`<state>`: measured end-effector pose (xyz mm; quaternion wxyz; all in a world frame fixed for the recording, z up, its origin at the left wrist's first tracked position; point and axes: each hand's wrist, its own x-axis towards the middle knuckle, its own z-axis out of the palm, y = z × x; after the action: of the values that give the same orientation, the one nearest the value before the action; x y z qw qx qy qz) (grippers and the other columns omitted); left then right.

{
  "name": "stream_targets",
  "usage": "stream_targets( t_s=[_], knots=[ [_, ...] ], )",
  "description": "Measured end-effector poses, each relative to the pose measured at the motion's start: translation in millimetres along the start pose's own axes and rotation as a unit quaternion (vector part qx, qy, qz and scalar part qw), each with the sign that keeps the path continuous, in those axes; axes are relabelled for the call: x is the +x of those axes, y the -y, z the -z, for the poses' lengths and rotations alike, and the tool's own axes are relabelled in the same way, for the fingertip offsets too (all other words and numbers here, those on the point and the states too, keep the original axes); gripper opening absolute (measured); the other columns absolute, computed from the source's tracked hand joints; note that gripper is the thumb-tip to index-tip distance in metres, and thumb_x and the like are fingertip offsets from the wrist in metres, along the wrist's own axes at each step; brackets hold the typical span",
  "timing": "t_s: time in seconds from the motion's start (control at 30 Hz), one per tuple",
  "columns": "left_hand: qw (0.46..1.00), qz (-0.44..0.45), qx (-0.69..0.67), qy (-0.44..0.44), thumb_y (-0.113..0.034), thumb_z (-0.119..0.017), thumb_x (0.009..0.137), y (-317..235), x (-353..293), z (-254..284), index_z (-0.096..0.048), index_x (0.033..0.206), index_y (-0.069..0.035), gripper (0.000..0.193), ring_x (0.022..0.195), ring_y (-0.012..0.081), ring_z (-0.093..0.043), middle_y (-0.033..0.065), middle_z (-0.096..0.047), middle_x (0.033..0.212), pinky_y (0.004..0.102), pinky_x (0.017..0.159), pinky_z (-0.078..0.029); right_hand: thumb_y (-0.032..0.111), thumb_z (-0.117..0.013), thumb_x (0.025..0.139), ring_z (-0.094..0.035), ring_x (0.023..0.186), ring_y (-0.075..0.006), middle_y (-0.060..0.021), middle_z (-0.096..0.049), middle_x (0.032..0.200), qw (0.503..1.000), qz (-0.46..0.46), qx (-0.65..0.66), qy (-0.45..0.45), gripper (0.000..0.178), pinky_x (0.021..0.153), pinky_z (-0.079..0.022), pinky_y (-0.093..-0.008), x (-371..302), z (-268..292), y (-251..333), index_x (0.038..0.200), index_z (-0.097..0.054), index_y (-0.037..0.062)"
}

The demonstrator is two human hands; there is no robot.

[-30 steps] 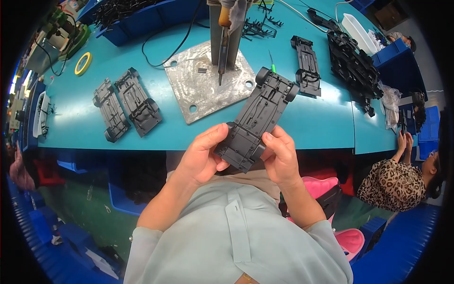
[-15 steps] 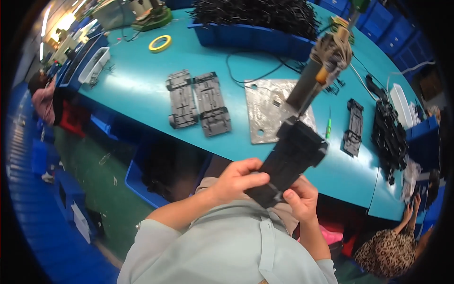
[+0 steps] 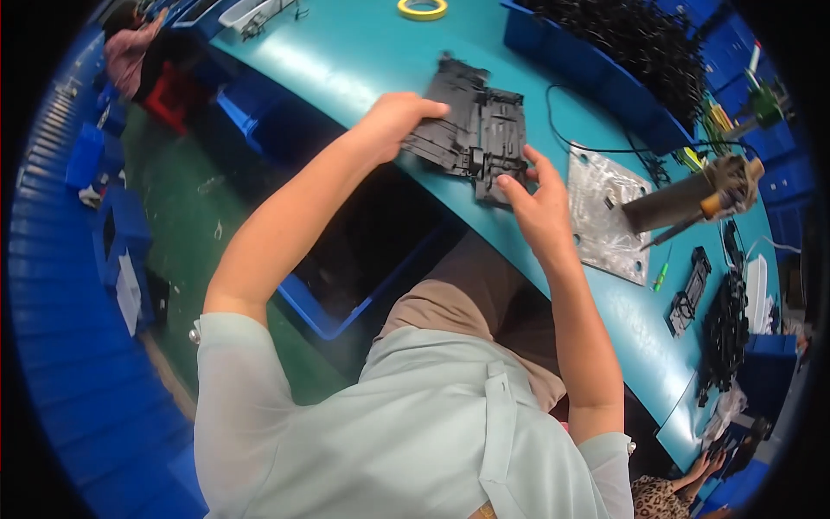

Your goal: Assembling plastic toy car chassis components at a factory workbench using an electric screwdriver.

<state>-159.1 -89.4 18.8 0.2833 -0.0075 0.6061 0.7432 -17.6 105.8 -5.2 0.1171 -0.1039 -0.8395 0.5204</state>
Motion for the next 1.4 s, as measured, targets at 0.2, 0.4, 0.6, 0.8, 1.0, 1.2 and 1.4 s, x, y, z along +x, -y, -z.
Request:
stream_targets(
  t_s=[0.2, 0.4, 0.6, 0.8, 1.0, 1.2, 1.4],
  knots=[
    [0.996, -0.006, -0.072, -0.056, 0.0, -0.068, 0.075, 8.1, -13.3, -10.9, -0.043, 0.114, 0.006, 0.047, 0.09, 0.0296, -0.065, 0.0218, -0.057, 0.107, 0.0425, 0.079, -0.056, 0.003, -0.065, 0.079, -0.06, 0.09, -0.0166, -0.0167, -0.062, 0.109, 0.991, -0.047, 0.121, -0.006, 0.05, 0.08, -0.049, -0.0277, 4.1, -9.5, 14.2, 0.126, -0.05, -0.006],
    [0.975, 0.014, -0.179, 0.132, -0.006, -0.065, 0.079, 25.1, -41.7, 8.4, -0.052, 0.113, 0.006, 0.039, 0.091, 0.0226, -0.066, 0.0151, -0.063, 0.104, 0.0358, 0.084, -0.055, 0.002, -0.063, 0.078, -0.059, 0.09, -0.0149, -0.0172, -0.061, 0.111, 0.998, -0.049, 0.037, -0.002, 0.053, 0.079, -0.05, -0.0277, 3.6, -22.1, 25.0, 0.128, -0.047, -0.0055],
    [0.955, -0.053, -0.285, 0.07, -0.004, -0.062, 0.08, 34.8, -75.2, -9.7, -0.055, 0.107, 0.004, 0.029, 0.086, 0.0223, -0.066, 0.0141, -0.064, 0.099, 0.0351, 0.08, -0.054, -0.007, -0.061, 0.077, -0.055, 0.084, -0.0104, -0.0091, -0.061, 0.111, 0.997, 0.062, 0.007, -0.041, 0.052, 0.074, -0.047, -0.0236, -12.3, -28.4, 29.4, 0.127, -0.054, 0.0028],
    [0.925, -0.08, -0.352, 0.115, -0.006, -0.057, 0.079, 58.2, -122.8, 3.1, -0.041, 0.13, 0.004, 0.055, 0.109, 0.023, -0.056, 0.0143, -0.055, 0.119, 0.0357, 0.095, -0.045, -0.008, -0.059, 0.074, -0.051, 0.088, -0.015, -0.0124, -0.056, 0.118, 0.987, 0.137, 0.049, 0.061, 0.051, 0.083, -0.044, -0.0254, -55.3, -23.2, 53.1, 0.125, -0.053, -0.0056],
    [0.893, -0.089, -0.437, -0.057, -0.003, -0.059, 0.075, 130.0, -171.5, 86.3, -0.044, 0.132, -0.007, 0.059, 0.11, 0.0255, -0.057, 0.01, -0.058, 0.12, 0.0393, 0.094, -0.048, 0.003, -0.067, 0.073, -0.048, 0.121, -0.0371, -0.0251, -0.045, 0.136, 0.957, 0.199, -0.04, 0.208, 0.057, 0.101, -0.037, -0.0401, -83.4, -31.4, 68.9, 0.128, -0.051, -0.0042],
    [0.878, -0.06, -0.367, -0.302, -0.006, -0.062, 0.079, 244.0, -122.7, 189.1, -0.052, 0.111, -0.003, 0.033, 0.096, 0.0278, -0.061, 0.0128, -0.062, 0.105, 0.0416, 0.085, -0.052, 0.001, -0.065, 0.08, -0.062, 0.096, -0.0283, -0.0165, -0.064, 0.109, 0.951, 0.029, -0.022, 0.307, 0.031, 0.081, -0.049, -0.0331, -119.6, -23.7, 24.7, 0.111, -0.064, 0.001],
    [0.886, -0.064, -0.34, -0.31, -0.015, -0.07, 0.079, 280.9, 15.4, 250.9, -0.05, 0.118, -0.003, 0.045, 0.1, 0.0302, -0.059, 0.0142, -0.059, 0.112, 0.0421, 0.086, -0.051, 0.002, -0.066, 0.08, -0.057, 0.075, -0.0164, -0.0114, -0.064, 0.1, 0.969, -0.013, -0.048, 0.24, 0.03, 0.061, -0.047, -0.0251, -130.0, -18.4, 11.9, 0.111, -0.064, 0.0023]
  ],
)
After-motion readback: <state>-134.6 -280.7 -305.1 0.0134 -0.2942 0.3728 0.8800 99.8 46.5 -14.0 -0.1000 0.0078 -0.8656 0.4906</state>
